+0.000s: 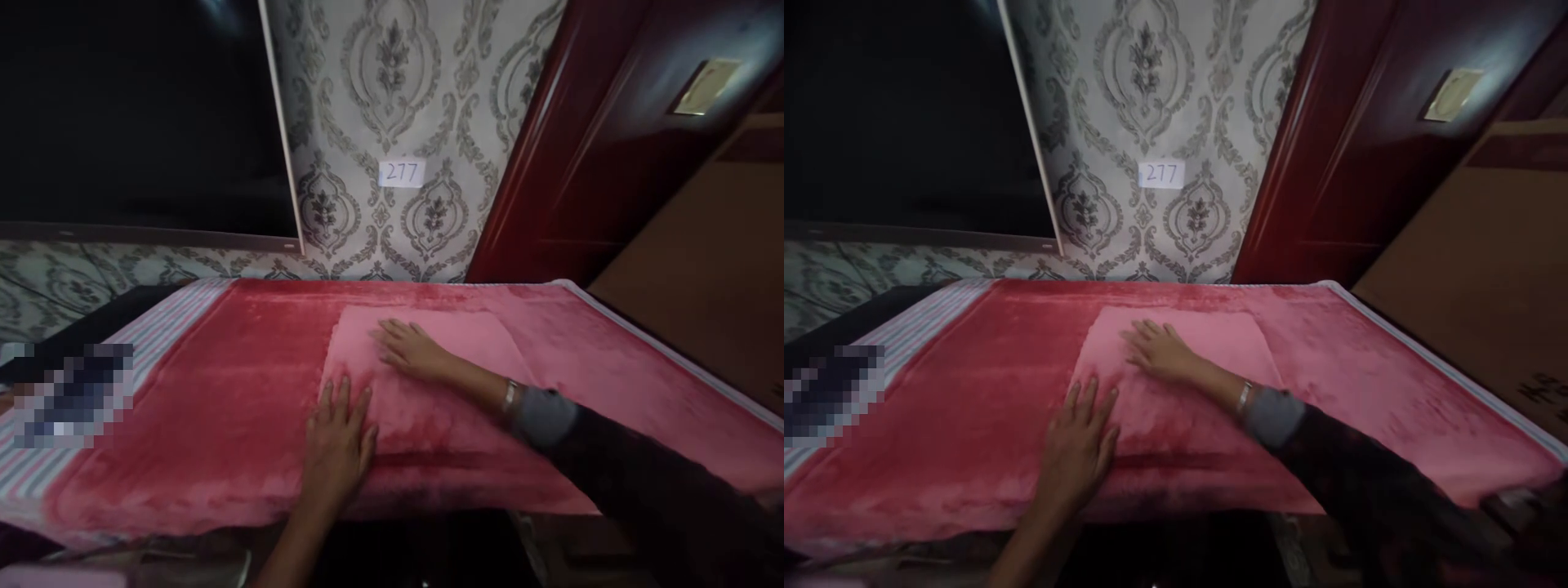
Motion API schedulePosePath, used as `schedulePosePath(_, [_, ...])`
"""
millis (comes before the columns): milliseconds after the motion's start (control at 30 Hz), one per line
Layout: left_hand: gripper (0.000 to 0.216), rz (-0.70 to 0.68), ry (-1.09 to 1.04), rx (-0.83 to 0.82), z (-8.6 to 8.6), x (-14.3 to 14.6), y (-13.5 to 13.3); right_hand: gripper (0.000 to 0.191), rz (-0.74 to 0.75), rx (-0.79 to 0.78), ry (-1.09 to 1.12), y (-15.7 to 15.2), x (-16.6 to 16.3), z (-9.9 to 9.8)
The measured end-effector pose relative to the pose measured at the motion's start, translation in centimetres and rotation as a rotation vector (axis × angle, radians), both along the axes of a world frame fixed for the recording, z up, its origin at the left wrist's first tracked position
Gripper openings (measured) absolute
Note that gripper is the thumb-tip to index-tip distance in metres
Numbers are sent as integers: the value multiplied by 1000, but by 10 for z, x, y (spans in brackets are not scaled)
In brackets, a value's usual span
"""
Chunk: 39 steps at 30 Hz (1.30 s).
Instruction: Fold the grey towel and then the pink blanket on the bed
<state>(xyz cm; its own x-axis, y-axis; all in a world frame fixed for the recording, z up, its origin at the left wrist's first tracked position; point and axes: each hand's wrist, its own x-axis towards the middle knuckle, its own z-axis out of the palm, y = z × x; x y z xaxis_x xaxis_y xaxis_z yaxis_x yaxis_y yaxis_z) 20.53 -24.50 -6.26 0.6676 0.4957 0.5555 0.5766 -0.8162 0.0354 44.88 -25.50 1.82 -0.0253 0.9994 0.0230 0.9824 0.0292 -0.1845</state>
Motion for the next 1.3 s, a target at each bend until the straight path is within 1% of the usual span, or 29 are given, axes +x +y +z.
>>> schedulePosePath(67, [48, -13, 12, -17, 2, -1, 1, 61, 50, 32, 12, -56, -1, -5])
schedulePosePath(133, [47, -24, 23, -36, 7, -3, 3, 59, 46, 48, 30, -105, 0, -13])
schedulePosePath(167, [46, -25, 33, -47, 12, -3, 4, 59, 35, 56, 37, -124, 1, -18])
schedulePosePath(233, [45, -48, 64, -74, 26, 1, 7, 59, 12, 76, 47, -152, 4, -28])
schedulePosePath(300, [46, -143, 108, -133, 46, 16, 10, 60, 5, 101, 43, -165, 5, -36])
schedulePosePath(367, [49, -316, 184, -233, 66, 43, 15, 60, 19, 125, 27, -170, 5, -43])
schedulePosePath(433, [51, -501, 307, -341, 81, 81, 22, 62, 34, 144, 7, -169, 2, -47])
schedulePosePath(500, [53, -622, 454, -410, 87, 122, 30, 63, 33, 158, -6, -168, 0, -50])
schedulePosePath(567, [54, -663, 558, -414, 87, 159, 38, 62, 19, 169, -9, -168, -1, -54])
schedulePosePath(633, [58, -656, 598, -367, 84, 187, 47, 60, 7, 175, 5, -168, -1, -57])
schedulePosePath(733, [63, -597, 602, -315, 80, 215, 61, 61, -2, 177, 40, -169, -1, -59])
schedulePosePath(867, [69, -443, 618, -378, 75, 242, 83, 63, -3, 177, 27, -168, -2, -58])
schedulePosePath(933, [71, -396, 597, -408, 71, 252, 91, 63, -2, 172, 18, -168, -2, -56])
schedulePosePath(1033, [65, -357, 516, -396, 64, 259, 97, 64, -6, 178, 18, -167, -1, -56])
schedulePosePath(1133, [59, -341, 476, -360, 61, 258, 95, 66, -10, 192, 27, -167, -1, -59])
schedulePosePath(1233, [58, -340, 469, -325, 61, 255, 91, 63, -16, 194, 57, -166, -2, -58])
schedulePosePath(1300, [57, -337, 467, -296, 64, 253, 89, 60, -12, 180, 93, -167, -2, -50])
